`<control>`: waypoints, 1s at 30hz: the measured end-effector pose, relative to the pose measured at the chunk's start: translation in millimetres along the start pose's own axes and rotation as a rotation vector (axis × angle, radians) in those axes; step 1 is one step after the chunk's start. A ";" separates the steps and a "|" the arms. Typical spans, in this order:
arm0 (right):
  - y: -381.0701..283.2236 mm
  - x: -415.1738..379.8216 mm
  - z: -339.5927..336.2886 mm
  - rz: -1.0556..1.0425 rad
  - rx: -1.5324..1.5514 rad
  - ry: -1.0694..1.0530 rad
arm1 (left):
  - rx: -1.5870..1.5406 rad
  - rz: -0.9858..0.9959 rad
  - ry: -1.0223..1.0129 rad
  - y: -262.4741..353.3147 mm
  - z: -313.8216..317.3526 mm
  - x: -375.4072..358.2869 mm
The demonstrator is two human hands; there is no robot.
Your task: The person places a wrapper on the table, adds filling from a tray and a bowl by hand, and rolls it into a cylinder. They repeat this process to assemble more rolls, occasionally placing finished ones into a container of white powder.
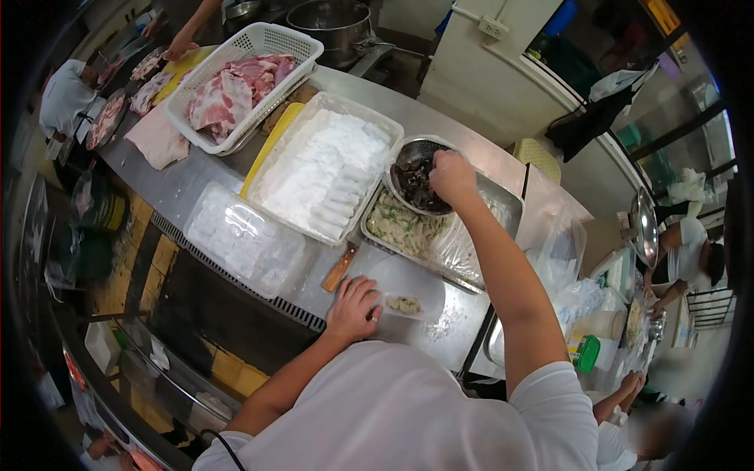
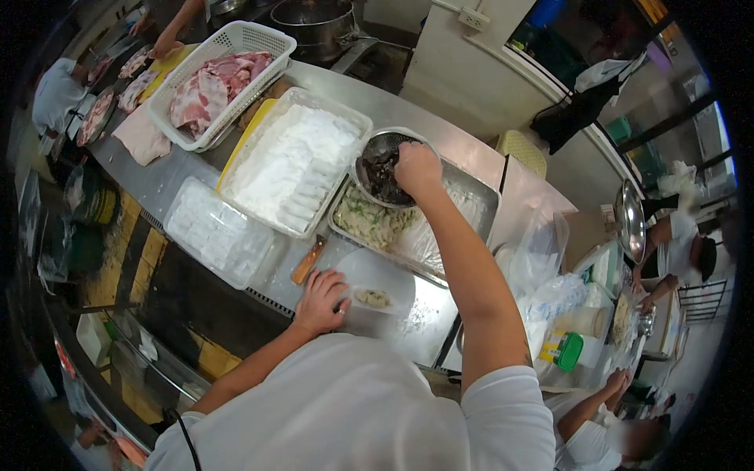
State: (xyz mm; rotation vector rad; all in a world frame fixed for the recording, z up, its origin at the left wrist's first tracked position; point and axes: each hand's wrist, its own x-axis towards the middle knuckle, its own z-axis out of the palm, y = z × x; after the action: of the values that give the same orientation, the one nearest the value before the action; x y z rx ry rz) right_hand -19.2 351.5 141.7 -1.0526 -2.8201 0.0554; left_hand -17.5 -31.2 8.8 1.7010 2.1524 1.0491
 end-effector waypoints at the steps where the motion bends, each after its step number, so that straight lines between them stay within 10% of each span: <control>1: -3.6 -9.4 -14.3 0.034 0.127 0.019 | -0.002 -0.004 0.001 -0.4 1.4 -0.5; 5: -12.7 -96.2 -42.6 0.049 0.648 -0.051 | -0.018 -0.003 0.003 -2.7 3.2 -1.6; 11: -37.9 -244.9 13.7 0.054 0.636 -0.453 | -0.013 0.022 0.023 -6.1 8.5 -3.6; 23: -48.7 -292.3 58.2 -0.087 0.493 -0.213 | 0.003 0.061 0.046 -3.6 6.2 -2.9; 30: -7.2 -311.9 41.2 0.559 0.387 -0.171 | 0.069 -0.212 0.075 -1.0 13.7 21.3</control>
State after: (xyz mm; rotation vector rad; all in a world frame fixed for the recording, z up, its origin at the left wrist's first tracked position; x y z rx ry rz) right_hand 203.9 142.3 67.3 -1.7413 -2.3966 0.7388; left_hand -17.4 -6.4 3.9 1.4411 2.3791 1.0061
